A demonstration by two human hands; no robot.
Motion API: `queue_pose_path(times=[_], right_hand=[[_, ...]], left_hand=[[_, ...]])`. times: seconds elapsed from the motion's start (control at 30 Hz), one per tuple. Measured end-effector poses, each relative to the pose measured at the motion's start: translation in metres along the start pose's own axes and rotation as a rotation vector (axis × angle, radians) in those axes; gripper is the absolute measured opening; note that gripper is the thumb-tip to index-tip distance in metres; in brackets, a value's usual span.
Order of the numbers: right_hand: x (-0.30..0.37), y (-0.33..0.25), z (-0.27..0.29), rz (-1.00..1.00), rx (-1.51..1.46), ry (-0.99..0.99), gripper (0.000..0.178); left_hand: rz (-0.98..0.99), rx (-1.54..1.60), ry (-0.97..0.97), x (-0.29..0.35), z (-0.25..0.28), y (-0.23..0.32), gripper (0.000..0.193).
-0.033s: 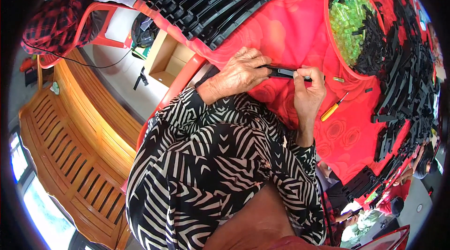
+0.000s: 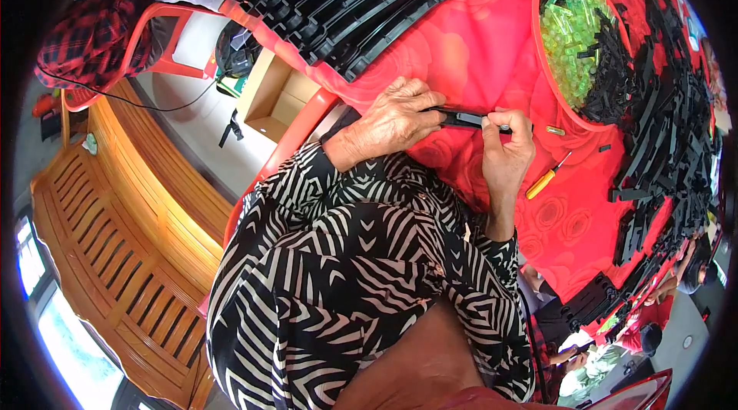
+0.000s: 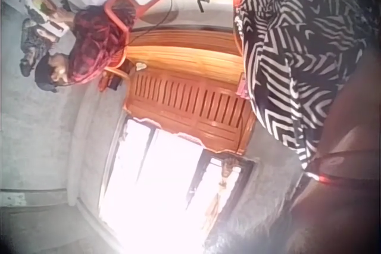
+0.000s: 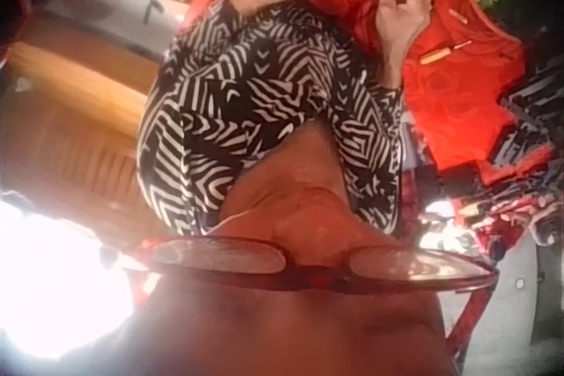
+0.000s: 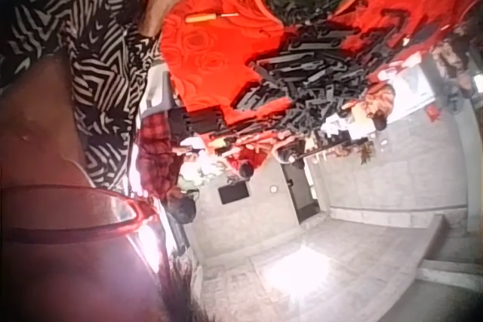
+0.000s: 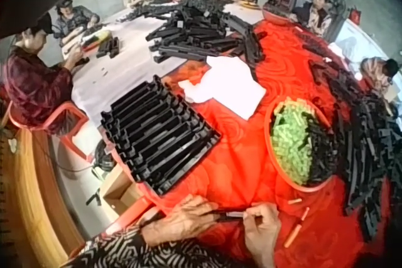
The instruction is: The person assembles plastic components by taking small parts and fitting them into black plastic casings by hand.
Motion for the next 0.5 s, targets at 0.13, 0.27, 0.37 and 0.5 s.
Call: queue_pose_path(times=[0.13, 0.27, 0.37, 0.5], right_hand=[[-0.0011, -0.0021, 0.0012, 0.027, 0.095, -0.020, 0.011], [-0.0042, -0.0011, 0.0026, 0.010, 0.085, -0.064, 0.011], [-0.0018, 0.0039, 0.0018, 0.004, -0.047, -0.020, 0.010], [-0.0026, 0.0038, 0.0006, -0.025, -0.103, -0.031, 0.010]], left_hand=[[0.019, 0.009, 0.002, 0.0018, -0.0022, -0.0011, 0.017], [0.001, 0.016, 0.026, 0.0017, -0.0034, -0.0016, 0.017], [-0.012, 0.013, 0.036, 0.0008, -0.0035, -0.0007, 0.017], [-0.027, 0.023, 0.038, 0.0004, -0.0020, 0.0001, 0.017]])
Point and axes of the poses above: each hand's wrist, its own x-axis away from the middle knuckle, its own z-axis out of the back of the hand, y = z × x, the point moved 2 cm from there along -x, towards the middle knuckle, and after that the axes turned 15 degrees about x, right-handed, at the moved point
